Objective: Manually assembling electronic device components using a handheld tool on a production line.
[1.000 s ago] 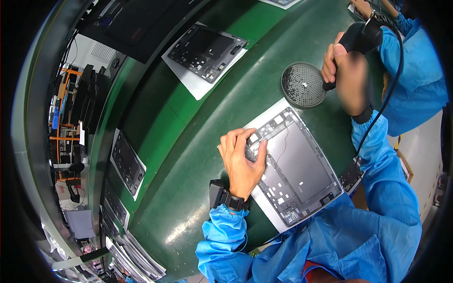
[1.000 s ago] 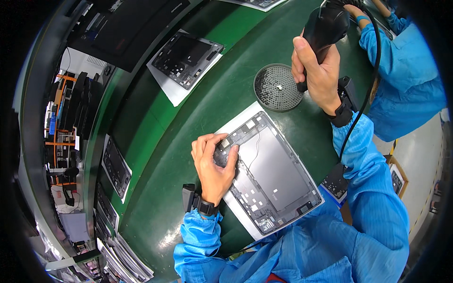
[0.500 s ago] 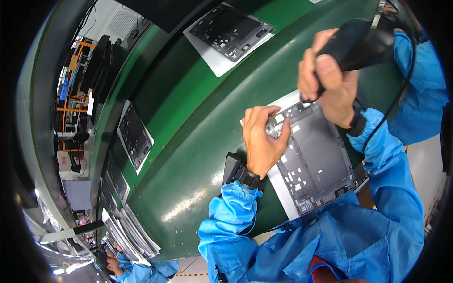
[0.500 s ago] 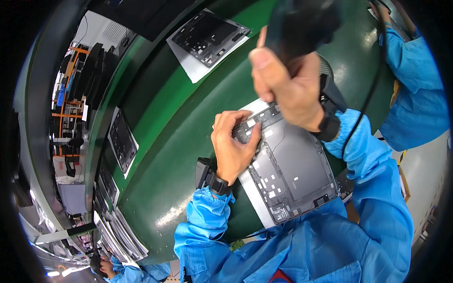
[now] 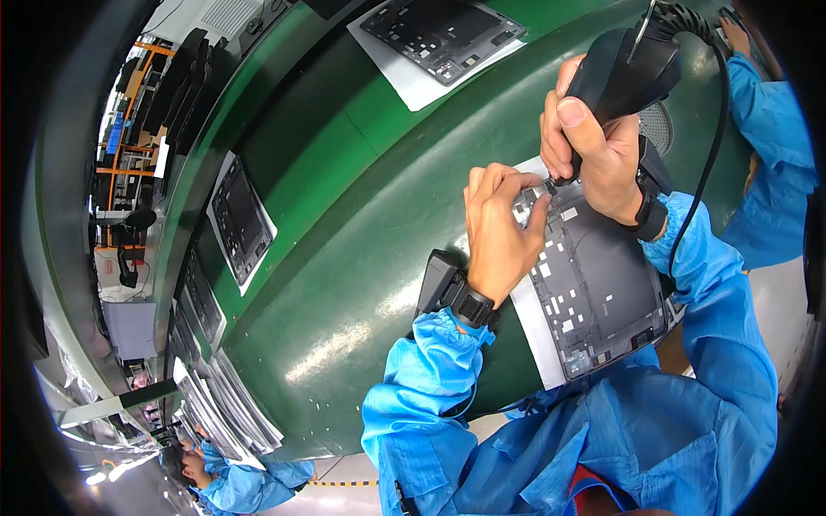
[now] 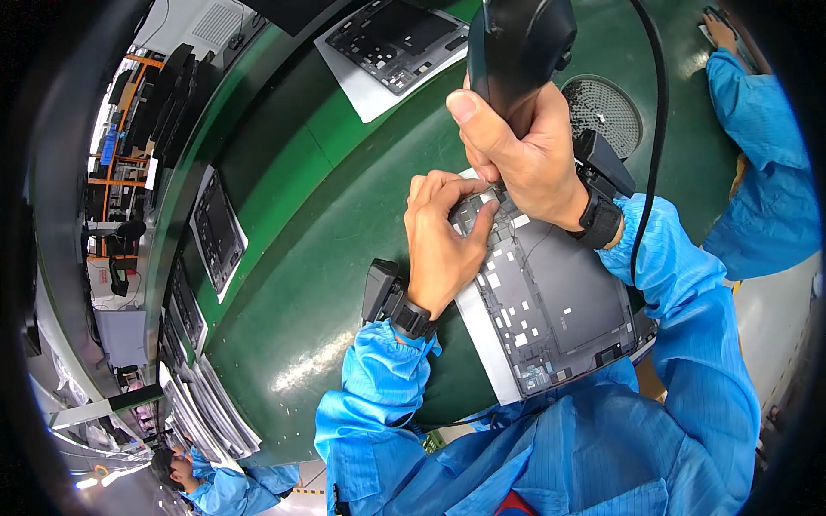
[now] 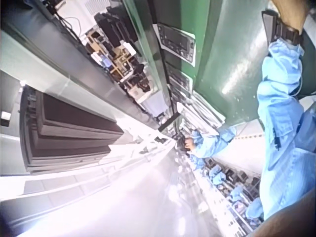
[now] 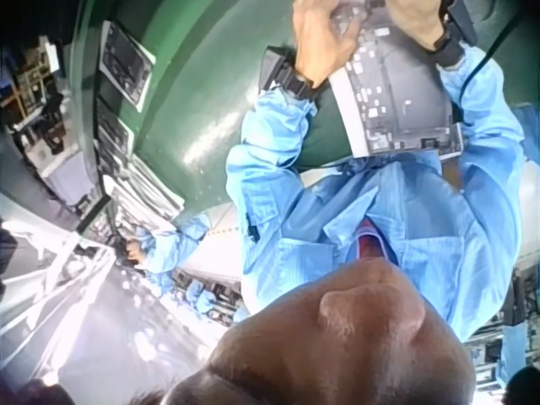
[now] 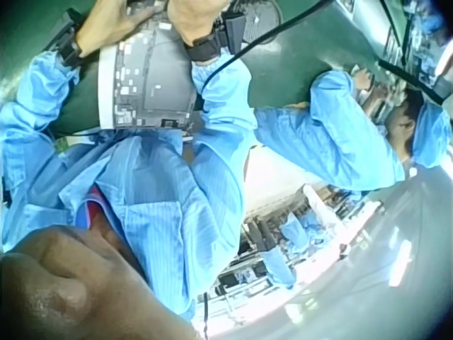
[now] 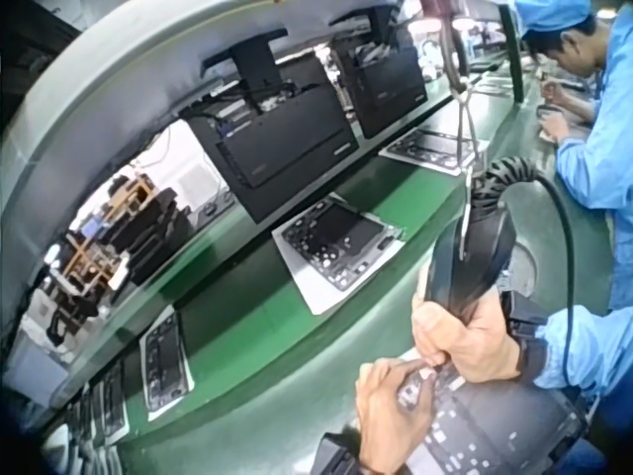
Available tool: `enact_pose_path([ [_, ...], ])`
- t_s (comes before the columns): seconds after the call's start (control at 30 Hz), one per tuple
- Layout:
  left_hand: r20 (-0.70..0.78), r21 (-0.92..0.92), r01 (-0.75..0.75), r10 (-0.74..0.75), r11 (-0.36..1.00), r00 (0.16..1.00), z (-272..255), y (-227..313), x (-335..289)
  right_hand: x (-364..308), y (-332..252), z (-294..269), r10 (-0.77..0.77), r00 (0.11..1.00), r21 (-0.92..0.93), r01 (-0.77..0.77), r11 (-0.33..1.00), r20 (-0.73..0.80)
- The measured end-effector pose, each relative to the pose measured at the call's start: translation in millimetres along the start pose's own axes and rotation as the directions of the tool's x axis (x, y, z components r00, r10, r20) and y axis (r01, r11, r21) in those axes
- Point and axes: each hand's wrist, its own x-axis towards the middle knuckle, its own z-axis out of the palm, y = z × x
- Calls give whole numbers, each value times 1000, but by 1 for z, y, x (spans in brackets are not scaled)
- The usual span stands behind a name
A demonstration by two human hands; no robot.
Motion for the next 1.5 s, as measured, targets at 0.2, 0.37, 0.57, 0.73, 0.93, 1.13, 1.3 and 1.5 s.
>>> enact_pose_path([
  [0.2,-14,-4,-14,14,1000,1000,1,-1,1,0,-1,1,-8,1000,-7,8,1000,-3],
  [0.37,-8,-16,-1,1,1000,1000,1,-1,1,0,2,0,-23,1000,-24,23,999,10],
  [0.57,-6,-11,-1,1,1000,1000,1,0,2,0,1,1,-48,999,-43,49,998,21],
  [0.73,0,-24,5,-5,1000,1000,1,-1,1,-2,2,1,-54,998,-40,54,998,19],
  [0.93,-8,-19,7,-7,1000,1000,3,-1,1,-2,3,2,-56,998,-33,56,998,20],
  [1.13,10,-28,20,-19,999,1000,3,-1,0,-4,6,-1,-48,999,-28,48,998,19],
  [1.3,10,-24,23,-23,999,1000,2,-2,0,-5,8,-1,-14,1000,-39,15,999,11],
  [1.5,5,-14,15,-15,1000,1000,2,-3,2,-3,7,0,-8,1000,-48,9,999,13],
])
